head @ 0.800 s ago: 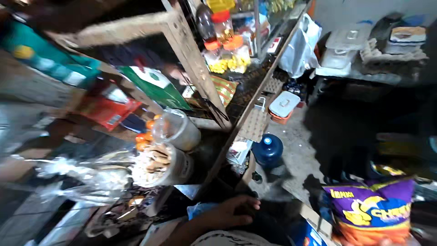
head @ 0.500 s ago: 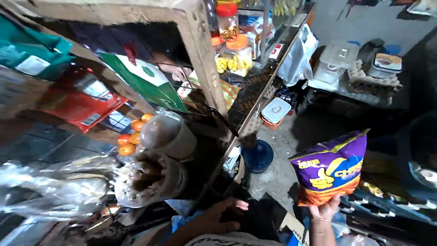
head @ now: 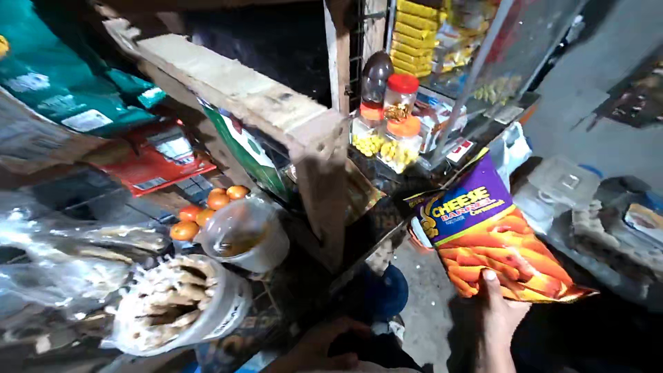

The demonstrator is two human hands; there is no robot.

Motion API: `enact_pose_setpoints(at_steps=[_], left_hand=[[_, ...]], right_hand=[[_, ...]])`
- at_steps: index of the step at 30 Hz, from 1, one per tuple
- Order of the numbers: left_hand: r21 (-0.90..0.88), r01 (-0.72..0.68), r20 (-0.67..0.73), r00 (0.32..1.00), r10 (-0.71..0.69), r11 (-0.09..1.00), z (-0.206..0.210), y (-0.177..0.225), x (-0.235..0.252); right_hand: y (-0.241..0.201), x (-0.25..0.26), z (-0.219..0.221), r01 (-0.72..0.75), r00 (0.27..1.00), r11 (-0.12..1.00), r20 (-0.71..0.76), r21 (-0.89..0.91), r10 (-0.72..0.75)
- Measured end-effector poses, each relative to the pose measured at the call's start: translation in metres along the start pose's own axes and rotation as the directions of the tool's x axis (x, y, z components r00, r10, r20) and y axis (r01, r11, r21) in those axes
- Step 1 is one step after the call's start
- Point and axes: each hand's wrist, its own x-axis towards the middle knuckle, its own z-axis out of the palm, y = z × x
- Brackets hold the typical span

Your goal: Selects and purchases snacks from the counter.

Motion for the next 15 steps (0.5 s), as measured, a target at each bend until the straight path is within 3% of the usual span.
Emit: enact_pose_setpoints(at_steps=[4, 7, 12, 15], left_hand=[[-0.026, 0.046, -0.115, 0.992, -0.049, 0.999, 0.034, 0.011, 0.063], [-0.032, 0.08, -0.19, 0.978, -0.085, 0.996, 0.055, 0.013, 0.099], [-0.011, 0.142, -0.304, 0.943, -0.139, 0.99, 0.082, 0.008, 0.129], [-0.018, 0.14, -0.37, 0.919, -0.137, 0.99, 0.093, 0.009, 0.137]], right_hand=[[0.012, 0.053, 0.025, -0.04, 0.995, 0.996, 0.087, -0.083, 0.047], [0.025, 0.084, 0.043, -0.023, 0.97, 0.997, 0.241, -0.074, 0.04], [0.051, 0.109, 0.085, -0.166, 0.865, 0.983, 0.467, -0.074, 0.181], [0.076, 0.112, 0.106, -0.139, 0.775, 0.976, 0.595, -0.169, 0.213]])
